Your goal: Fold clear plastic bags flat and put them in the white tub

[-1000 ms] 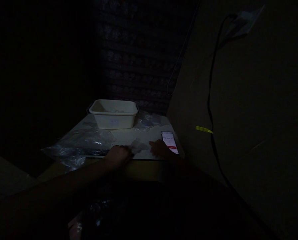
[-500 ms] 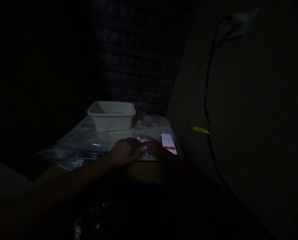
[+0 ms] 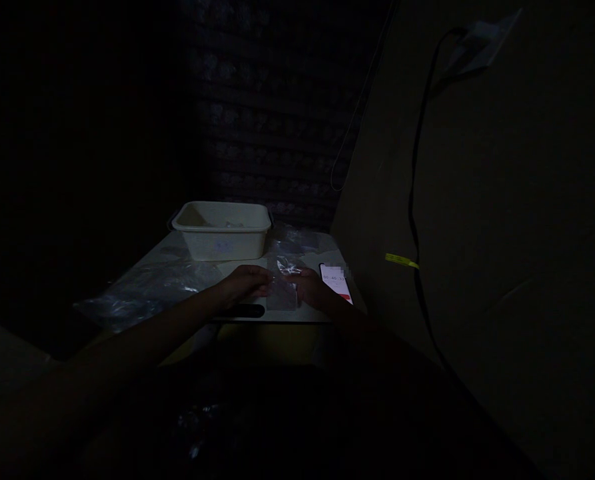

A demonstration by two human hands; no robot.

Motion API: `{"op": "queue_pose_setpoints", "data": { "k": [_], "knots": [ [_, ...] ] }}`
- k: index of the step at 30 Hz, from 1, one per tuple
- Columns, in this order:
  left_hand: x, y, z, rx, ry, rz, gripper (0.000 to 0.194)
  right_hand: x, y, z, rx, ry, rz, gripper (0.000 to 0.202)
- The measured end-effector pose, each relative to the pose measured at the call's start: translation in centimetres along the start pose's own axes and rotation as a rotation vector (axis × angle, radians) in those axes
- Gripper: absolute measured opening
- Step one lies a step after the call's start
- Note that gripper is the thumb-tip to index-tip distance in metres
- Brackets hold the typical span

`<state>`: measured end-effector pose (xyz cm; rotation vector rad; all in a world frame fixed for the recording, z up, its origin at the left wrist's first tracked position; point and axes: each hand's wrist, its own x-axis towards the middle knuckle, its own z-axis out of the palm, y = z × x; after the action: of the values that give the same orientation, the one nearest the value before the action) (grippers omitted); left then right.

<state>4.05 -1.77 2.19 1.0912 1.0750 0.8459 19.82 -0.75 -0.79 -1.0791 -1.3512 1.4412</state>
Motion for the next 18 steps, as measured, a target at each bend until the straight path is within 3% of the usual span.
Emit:
{"op": "queue_pose_setpoints", "data": {
  "k": [3, 6, 9, 12, 15, 18],
  "knots": [
    [0.1, -0.2, -0.3, 0.091, 0.066, 0.043, 0.015, -0.3, -0.1, -0.4, -0.452, 0.097, -0.076, 0.027],
    [0.4, -0.4, -0.6, 0.23, 0.09, 0.053, 0.014, -0.8, 0.5, -1.1, -0.978, 0.302, -0.158, 0.033],
    [0.5, -0.5, -0.8, 0.294, 0.083, 0.056, 0.013, -1.2, 1.5, -2.0, -1.247, 0.412, -0.064, 0.046],
    [0.5, -0.6, -0.8, 0.309, 0.045, 0.062, 0.011, -1.2, 2.0, -3.0, -1.306, 0.364, -0.021, 0.047],
    [0.4, -0.6, -0.8, 0.309, 0.029, 0.055, 0.011, -1.0, 1.7, -3.4, -1.268, 0.326, -0.107, 0.043],
    [0.2, -0.6, -0.9, 0.268, 0.027, 0.091, 0.014, -0.7, 1.2, -2.6, -0.97, 0.217, -0.204, 0.035]
  ]
}}
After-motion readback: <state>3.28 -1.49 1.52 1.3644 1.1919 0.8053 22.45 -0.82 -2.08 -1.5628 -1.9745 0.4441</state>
